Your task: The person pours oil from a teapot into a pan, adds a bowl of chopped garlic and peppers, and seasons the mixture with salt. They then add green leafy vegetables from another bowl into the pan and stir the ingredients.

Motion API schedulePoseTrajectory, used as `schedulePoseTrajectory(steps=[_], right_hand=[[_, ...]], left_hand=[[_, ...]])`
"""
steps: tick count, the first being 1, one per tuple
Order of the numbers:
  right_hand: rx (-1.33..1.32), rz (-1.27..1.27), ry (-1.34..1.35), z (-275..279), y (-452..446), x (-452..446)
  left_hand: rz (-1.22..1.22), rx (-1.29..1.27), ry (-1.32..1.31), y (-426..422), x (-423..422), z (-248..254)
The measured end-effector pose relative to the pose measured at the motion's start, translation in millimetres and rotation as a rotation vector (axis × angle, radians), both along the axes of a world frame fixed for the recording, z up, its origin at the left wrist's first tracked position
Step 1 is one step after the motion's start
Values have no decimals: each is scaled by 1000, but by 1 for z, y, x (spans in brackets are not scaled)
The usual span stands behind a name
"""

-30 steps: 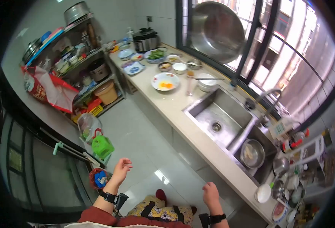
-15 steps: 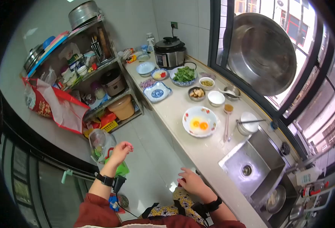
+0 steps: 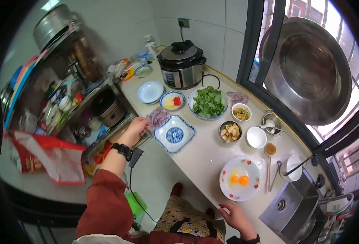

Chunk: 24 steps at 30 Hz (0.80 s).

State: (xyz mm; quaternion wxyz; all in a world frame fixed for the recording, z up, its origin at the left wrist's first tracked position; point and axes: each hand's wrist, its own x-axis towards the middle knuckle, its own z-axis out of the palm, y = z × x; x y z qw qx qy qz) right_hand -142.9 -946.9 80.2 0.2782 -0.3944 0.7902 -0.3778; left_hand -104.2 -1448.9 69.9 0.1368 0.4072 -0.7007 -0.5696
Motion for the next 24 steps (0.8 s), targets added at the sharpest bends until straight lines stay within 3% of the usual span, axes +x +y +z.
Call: schedulePoseTrajectory(steps=[4, 10, 18, 20, 21, 23, 24], right_hand=[[97, -255, -24, 6, -45, 15], [146, -512, -156, 23, -109, 32], [195, -562, -67, 34, -149, 40], [191, -596, -119, 40, -158, 41], [190, -609, -118, 41, -160, 42], [204, -628, -133, 44, -161, 45], [205, -635, -132, 44, -161, 47]], left_hand=[[3, -333, -180, -87, -73, -55], [-206, -451, -293, -135, -129, -117], [-326, -627, -472, -121, -144, -94], [-276, -76, -395, -118, -150, -84], [-289, -79, -393, -115, -153, -87], [64, 416, 34, -109, -157, -96], [57, 418, 34, -107, -157, -93]])
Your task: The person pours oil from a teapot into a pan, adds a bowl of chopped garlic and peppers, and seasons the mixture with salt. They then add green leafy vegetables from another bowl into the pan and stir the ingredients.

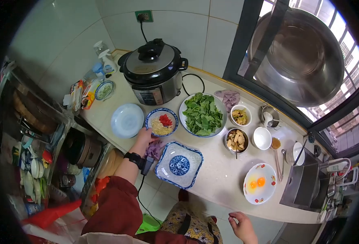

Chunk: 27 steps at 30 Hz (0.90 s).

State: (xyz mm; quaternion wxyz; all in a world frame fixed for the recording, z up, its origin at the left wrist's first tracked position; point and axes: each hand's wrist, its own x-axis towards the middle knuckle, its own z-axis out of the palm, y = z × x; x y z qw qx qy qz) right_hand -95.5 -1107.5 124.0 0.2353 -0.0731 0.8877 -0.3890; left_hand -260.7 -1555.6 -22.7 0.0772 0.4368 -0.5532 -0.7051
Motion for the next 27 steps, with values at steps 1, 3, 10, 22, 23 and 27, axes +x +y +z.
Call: schedulePoseTrajectory(steps=[1, 3, 10, 22, 23, 27], right_hand=[[-3, 3, 8, 0, 2, 2], [-6, 3, 16, -1, 7, 4], [-34, 22, 58, -16, 41, 12], [-957, -513, 24, 4, 206, 89], [-1021, -572, -42, 1, 234, 104], [-1154, -809, 10, -16, 335, 170]], left_hand=[[-5, -15, 56, 2, 2, 4], [-12, -30, 112, 3, 7, 8], [-414, -923, -48, 63, 76, 97], [-1211, 132, 230, 411, 171, 154], [-1305, 127, 205, 443, 180, 156], [-1497, 208, 133, 573, 218, 157]])
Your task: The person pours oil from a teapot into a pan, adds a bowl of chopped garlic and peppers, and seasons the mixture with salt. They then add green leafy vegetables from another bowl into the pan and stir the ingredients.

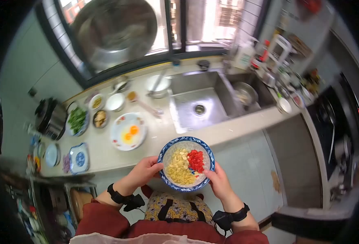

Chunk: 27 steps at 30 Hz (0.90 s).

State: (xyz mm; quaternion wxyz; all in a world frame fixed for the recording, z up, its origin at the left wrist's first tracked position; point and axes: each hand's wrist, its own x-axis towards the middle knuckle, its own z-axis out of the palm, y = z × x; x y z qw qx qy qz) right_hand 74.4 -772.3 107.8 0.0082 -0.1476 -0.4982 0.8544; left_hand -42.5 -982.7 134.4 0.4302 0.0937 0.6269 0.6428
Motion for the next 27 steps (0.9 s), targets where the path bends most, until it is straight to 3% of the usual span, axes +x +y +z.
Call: schedulePoseTrajectory(steps=[5, 7, 11, 20, 24, 27], right_hand=[[-43, -310, 3, -4, 108, 75], [-57, -400, 37, -9, 140, 99], [-109, -556, 77, -22, 194, 130], [28, -706, 20, -68, 333, 150], [82, -723, -81, -67, 401, 154], [157, -833, -75, -81, 441, 164]], left_hand=[[-262, -21, 10, 137, 21, -23], [-274, 191, -241, 187, 29, -31], [-428, 271, -367, 284, 63, -33], [-534, 315, -374, 470, 65, -118], [-580, 280, -374, 546, 56, -97], [-636, 259, -191, 586, 49, -109]])
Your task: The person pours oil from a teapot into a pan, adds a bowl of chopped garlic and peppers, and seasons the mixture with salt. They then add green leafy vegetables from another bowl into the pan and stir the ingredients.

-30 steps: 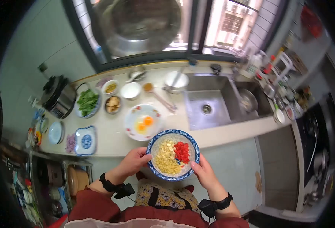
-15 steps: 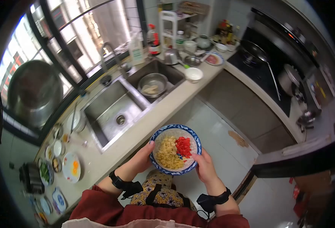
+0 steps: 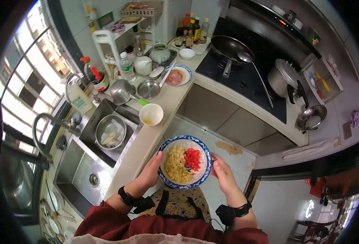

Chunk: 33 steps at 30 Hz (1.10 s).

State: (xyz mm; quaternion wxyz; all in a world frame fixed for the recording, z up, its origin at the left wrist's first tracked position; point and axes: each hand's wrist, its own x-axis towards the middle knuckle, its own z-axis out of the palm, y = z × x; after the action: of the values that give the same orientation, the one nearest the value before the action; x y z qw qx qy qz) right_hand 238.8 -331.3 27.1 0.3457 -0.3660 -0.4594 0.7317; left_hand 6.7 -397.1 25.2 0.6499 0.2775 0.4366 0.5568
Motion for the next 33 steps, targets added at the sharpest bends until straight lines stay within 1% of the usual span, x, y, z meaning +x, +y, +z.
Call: schedulePoseTrajectory(steps=[2, 3, 4, 5, 7, 9, 11, 14, 17, 18, 19, 20, 22, 23, 24, 26, 27, 29, 33], right_hand=[[155, -53, -88, 11, 22, 9], [172, -131, -113, 17, 35, 10], [171, -136, -123, 20, 50, 14], [188, -194, -193, 22, 64, 21], [199, -289, -255, 15, 87, 33], [202, -293, -266, 14, 111, 39], [206, -296, -282, 15, 142, 47], [240, -309, -316, 5, 188, 55], [271, -275, -271, 8, 245, 62], [325, -265, -268, 11, 264, 64], [379, -254, -263, 15, 282, 66], [370, -236, -251, 17, 300, 66], [478, -189, -200, 52, 330, 70], [536, -103, -228, 75, 348, 74], [532, -93, -227, 97, 363, 74], [870, 245, -278, 133, 386, 67], [856, 263, -280, 146, 400, 58], [1055, 524, -229, 159, 417, 41], [1142, 626, -270, 150, 442, 4]], left_hand=[[2, -11, -33, 22, -3, 9], [-9, -10, -41, 36, -5, 14], [3, -43, -54, 49, -7, 17], [18, -79, -67, 61, -9, 19], [32, -67, -50, 82, -6, 11], [47, -54, -34, 102, -8, 11], [80, -86, -125, 126, -5, 14], [124, -61, -67, 159, 0, 11], [151, -64, -49, 199, 9, 30], [164, -65, -46, 214, 14, 35], [186, -55, -75, 228, 20, 39], [213, -51, -95, 240, 25, 39], [239, -67, -102, 268, 36, 55], [251, -51, -100, 285, 42, 62], [261, -29, -98, 301, 46, 66], [293, -17, -76, 328, 55, 70], [313, 5, -46, 342, 55, 70], [335, 61, -12, 364, 61, 73], [367, 49, 14, 395, 60, 69]])
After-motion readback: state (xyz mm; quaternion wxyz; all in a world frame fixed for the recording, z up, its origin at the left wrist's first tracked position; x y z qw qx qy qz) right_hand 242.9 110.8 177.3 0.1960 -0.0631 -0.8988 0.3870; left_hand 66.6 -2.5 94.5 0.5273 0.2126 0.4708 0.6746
